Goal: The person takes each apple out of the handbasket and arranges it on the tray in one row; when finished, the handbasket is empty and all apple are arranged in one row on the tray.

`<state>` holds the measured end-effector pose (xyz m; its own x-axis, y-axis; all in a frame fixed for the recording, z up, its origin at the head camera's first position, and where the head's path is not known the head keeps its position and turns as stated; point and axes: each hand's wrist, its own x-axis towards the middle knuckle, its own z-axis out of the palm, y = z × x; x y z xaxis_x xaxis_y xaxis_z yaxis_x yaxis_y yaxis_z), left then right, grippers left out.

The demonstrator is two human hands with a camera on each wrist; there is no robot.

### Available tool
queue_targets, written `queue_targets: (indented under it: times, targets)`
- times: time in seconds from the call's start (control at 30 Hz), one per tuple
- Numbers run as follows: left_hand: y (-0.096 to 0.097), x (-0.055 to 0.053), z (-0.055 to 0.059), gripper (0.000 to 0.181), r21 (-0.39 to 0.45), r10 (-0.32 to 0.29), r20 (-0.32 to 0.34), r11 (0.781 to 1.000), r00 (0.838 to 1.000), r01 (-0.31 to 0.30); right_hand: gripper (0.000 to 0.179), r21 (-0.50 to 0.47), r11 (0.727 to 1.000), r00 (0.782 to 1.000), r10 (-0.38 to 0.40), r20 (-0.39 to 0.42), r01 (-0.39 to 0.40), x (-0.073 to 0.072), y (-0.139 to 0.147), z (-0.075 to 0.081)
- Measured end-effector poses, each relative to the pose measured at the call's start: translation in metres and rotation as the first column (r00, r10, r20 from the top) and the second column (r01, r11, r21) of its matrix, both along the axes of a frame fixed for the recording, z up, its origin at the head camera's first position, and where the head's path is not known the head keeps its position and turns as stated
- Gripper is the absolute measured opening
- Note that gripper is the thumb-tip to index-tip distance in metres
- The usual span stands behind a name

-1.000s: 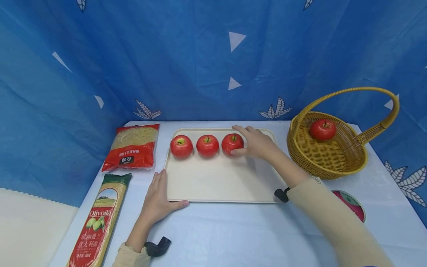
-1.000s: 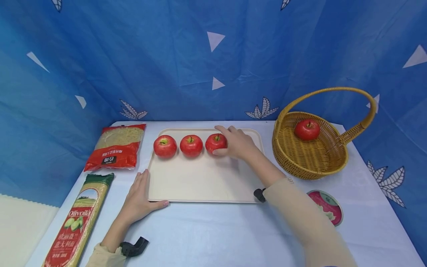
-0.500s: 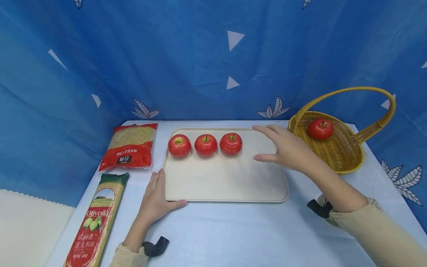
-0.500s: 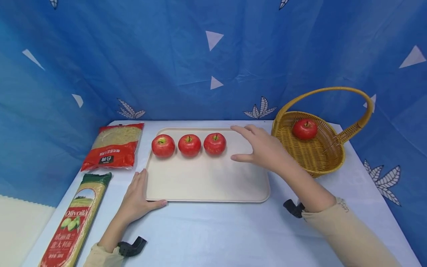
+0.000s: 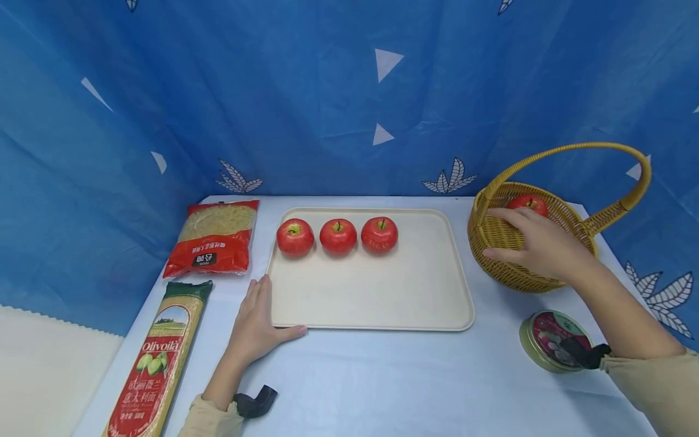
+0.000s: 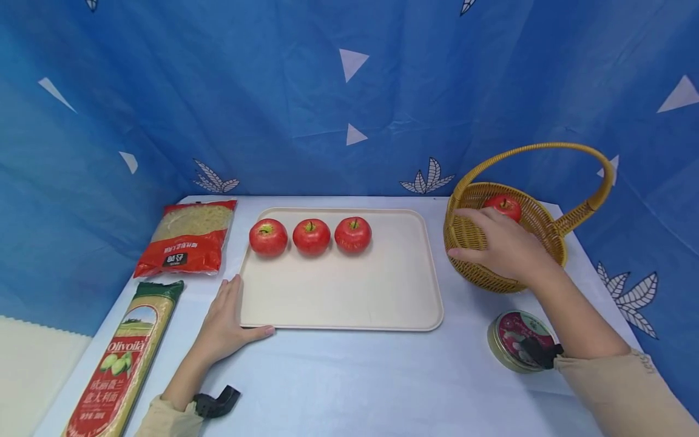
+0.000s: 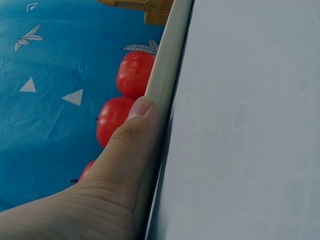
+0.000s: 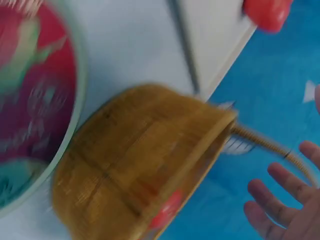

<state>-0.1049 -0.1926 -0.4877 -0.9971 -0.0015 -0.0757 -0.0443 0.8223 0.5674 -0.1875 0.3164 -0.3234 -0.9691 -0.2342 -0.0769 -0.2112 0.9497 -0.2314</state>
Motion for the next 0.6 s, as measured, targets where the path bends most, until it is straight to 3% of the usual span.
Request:
queue_targets:
  times: [0.33,0.6]
  targets:
    - [-0.001,0.0,-0.003,0.143,0.001,-0.008,-0.012,1.0,1.0,0.008,0.119,-0.051,0.991,0.987,-0.12,0.11,0.126,-0.047,0.054,-0.013]
    - [-0.001,0.0,-0.003,0.143,-0.003,-0.005,-0.019,1.0,1.0,0.005,0.129,0.043,0.974,0.948,-0.226,0.224,0.222,-0.077,0.078,-0.012]
